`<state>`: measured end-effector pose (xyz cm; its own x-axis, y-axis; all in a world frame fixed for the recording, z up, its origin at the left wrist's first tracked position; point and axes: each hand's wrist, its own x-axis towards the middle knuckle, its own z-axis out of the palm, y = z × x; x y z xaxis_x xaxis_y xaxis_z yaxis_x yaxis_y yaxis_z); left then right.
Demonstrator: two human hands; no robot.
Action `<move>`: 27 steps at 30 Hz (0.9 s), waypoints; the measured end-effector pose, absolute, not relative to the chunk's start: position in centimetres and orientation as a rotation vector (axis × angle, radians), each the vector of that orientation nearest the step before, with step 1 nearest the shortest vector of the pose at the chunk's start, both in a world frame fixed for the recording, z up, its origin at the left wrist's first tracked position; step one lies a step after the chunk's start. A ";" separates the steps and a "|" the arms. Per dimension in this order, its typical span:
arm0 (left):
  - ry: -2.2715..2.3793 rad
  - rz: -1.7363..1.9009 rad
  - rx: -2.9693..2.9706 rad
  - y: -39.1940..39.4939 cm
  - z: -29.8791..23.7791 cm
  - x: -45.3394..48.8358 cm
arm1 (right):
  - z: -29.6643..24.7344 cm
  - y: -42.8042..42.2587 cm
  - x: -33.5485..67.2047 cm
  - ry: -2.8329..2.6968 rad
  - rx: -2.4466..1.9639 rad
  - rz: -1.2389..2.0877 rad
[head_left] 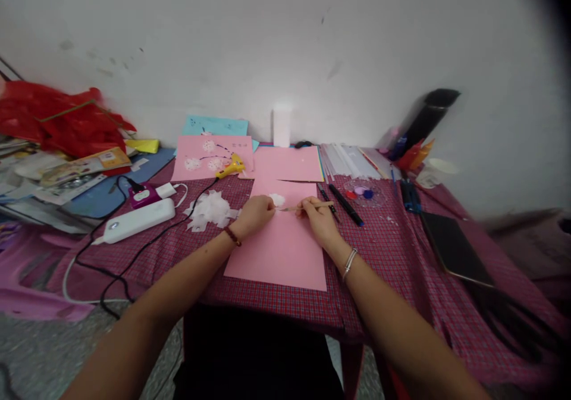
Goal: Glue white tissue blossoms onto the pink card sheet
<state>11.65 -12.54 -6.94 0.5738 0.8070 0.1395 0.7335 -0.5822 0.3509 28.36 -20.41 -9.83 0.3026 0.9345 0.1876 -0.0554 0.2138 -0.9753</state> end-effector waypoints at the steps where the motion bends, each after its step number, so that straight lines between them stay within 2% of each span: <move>1: 1.281 0.423 2.550 -12.5 -7.0 11.7 | -9.9 -20.4 28.3 -1.040 -1.133 0.868; 16: 1.278 0.643 2.459 -12.3 -8.4 12.2 | -9.7 -20.5 27.7 -1.257 -1.251 0.733; 23: 1.230 1.146 2.160 -10.7 -5.1 9.0 | -9.5 -20.6 27.4 -1.295 -1.277 0.716; 25: 1.253 1.133 2.089 -9.8 -4.6 7.2 | -9.5 -20.6 27.5 -1.303 -1.291 0.708; 27: 1.271 0.963 2.062 -8.9 -4.6 5.4 | -9.6 -20.7 27.5 -1.310 -1.308 0.700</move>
<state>5.45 -8.92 -4.63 0.3037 0.9061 0.2946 0.5294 -0.4176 0.7385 27.50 -20.67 -9.57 0.2135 0.9358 0.2806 0.2865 0.2146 -0.9337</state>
